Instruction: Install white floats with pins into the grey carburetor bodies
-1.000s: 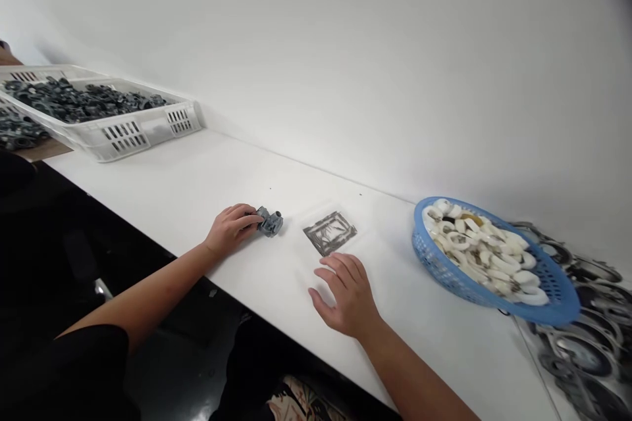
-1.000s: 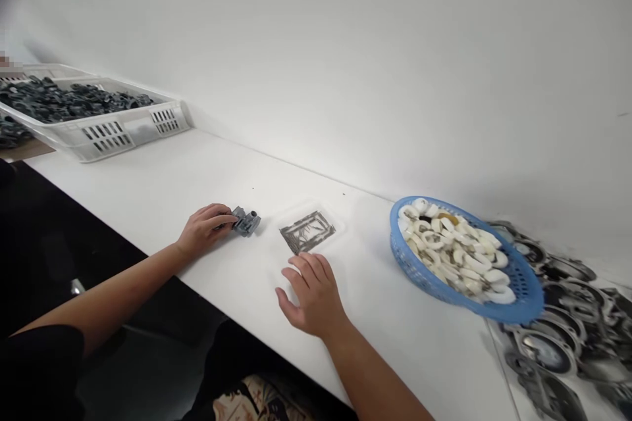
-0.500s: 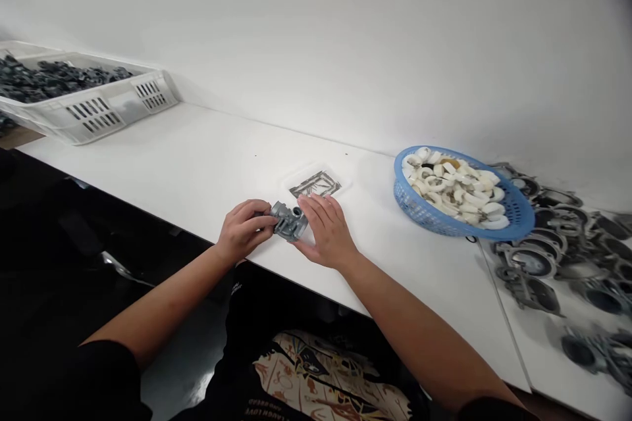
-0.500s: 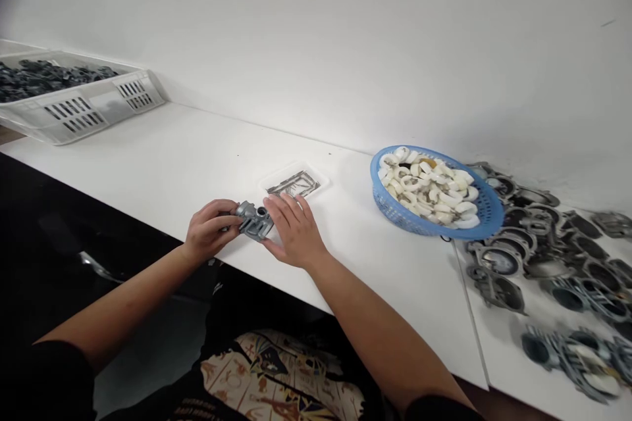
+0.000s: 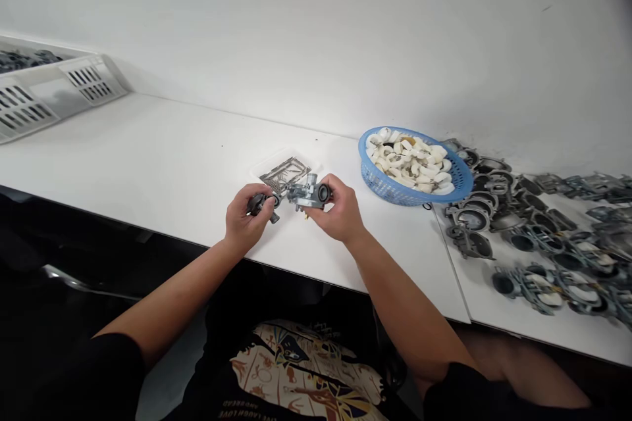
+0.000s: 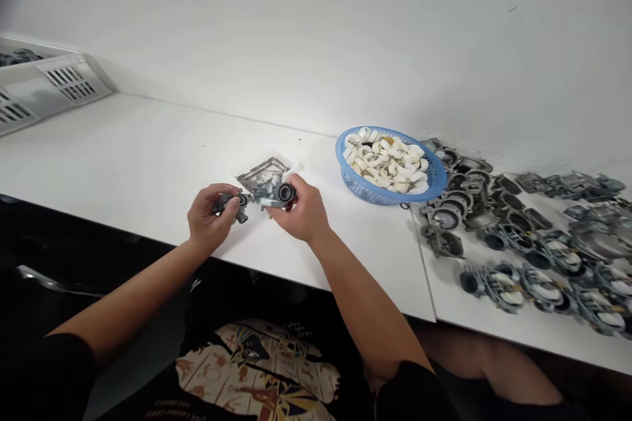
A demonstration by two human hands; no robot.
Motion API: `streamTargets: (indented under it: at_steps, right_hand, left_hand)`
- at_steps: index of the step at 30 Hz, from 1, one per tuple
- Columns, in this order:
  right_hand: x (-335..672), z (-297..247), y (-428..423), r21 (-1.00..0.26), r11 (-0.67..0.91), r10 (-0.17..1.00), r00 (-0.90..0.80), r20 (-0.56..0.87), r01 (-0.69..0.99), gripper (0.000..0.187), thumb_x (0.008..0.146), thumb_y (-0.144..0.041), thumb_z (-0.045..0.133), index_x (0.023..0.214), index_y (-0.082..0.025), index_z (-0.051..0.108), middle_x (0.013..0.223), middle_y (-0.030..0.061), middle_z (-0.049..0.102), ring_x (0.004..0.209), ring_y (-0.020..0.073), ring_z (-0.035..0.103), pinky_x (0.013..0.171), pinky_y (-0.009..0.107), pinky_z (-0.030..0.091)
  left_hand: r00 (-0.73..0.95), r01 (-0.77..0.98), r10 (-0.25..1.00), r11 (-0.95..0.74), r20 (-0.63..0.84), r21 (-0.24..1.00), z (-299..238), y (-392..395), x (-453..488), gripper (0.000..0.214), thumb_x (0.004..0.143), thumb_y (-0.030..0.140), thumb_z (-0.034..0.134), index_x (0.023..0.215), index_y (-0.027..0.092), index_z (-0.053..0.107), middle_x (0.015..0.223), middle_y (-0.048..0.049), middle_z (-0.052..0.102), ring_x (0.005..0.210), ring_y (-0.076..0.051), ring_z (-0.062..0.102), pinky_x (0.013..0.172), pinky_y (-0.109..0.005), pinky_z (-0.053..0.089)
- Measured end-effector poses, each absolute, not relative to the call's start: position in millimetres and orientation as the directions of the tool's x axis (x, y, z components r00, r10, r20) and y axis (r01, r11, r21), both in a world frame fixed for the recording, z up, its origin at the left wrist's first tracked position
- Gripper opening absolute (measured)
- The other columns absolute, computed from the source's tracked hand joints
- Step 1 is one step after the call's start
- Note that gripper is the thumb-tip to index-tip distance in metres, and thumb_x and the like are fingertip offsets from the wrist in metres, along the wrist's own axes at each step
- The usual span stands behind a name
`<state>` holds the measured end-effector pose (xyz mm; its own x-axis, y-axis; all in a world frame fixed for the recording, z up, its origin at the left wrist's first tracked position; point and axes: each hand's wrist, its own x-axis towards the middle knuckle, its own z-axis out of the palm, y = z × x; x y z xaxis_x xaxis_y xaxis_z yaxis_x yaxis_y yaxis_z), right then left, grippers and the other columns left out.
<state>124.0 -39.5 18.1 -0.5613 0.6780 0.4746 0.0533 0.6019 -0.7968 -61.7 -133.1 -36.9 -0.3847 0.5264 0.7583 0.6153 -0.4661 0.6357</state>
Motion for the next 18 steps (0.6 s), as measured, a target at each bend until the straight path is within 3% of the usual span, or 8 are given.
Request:
streamTargets:
  at_steps: [4,6,9,13,18]
  right_hand:
    - [149.9,20.8,-21.1,-0.901,0.382,0.832,-0.502,0.238,0.207,0.035,0.074,-0.036,0.074,0.073,-0.021,0.043,0.064,-0.004,0.053,0.059,0.0119,0.053,0.051,0.023,0.044]
    - [163.6,21.6,-9.8,-0.921,0.24,0.867,-0.494,0.061,0.307,0.029,0.075,-0.036,0.071,0.075,-0.02,0.046,0.07,-0.0014,0.058,0.063,0.0138,0.057,0.05,0.023,0.047]
    - [181.6,23.9,4.1,-0.833,0.158,0.863,-0.484,-0.145,0.531,0.023,0.075,-0.033,0.068,0.077,-0.019,0.05,0.076,0.0019,0.062,0.063,0.0144,0.058,0.045,0.022,0.044]
    - [193.0,23.4,11.2,-0.669,0.184,0.858,-0.45,-0.249,0.72,0.022,0.075,-0.033,0.068,0.079,-0.02,0.051,0.073,0.0013,0.061,0.056,0.0121,0.053,0.042,0.022,0.035]
    - [189.6,17.9,11.6,-0.655,0.17,0.889,-0.401,-0.22,0.736,0.026,0.077,-0.038,0.069,0.086,-0.021,0.051,0.078,0.0001,0.062,0.06,0.0119,0.052,0.045,0.023,0.035]
  left_hand:
    - [-0.284,0.701,0.497,-0.476,0.82,0.531,-36.3,-132.3,-60.5,0.029,0.084,0.016,0.071,0.111,0.022,0.06,0.099,-0.0052,0.069,0.094,-0.019,0.068,0.079,-0.034,0.058]
    - [-0.116,0.78,0.484,-0.497,0.868,0.381,-33.7,-131.7,-65.7,0.038,0.08,0.013,0.075,0.113,0.022,0.059,0.102,-0.0066,0.07,0.098,-0.02,0.069,0.083,-0.035,0.059]
    - [0.168,0.869,0.485,-0.484,0.858,0.102,-30.0,-132.3,-78.9,0.045,0.077,0.013,0.079,0.116,0.022,0.058,0.103,-0.0066,0.072,0.094,-0.02,0.071,0.082,-0.033,0.058]
    - [0.352,0.877,0.537,-0.476,0.766,-0.07,-31.0,-135.5,-96.6,0.044,0.082,0.021,0.076,0.121,0.025,0.057,0.104,-0.0055,0.074,0.09,-0.019,0.073,0.081,-0.031,0.056]
    - [0.451,0.867,0.596,-0.469,0.665,-0.168,-37.3,-140.9,-113.1,0.044,0.085,0.02,0.073,0.126,0.026,0.057,0.108,-0.0049,0.075,0.096,-0.02,0.073,0.086,-0.032,0.054]
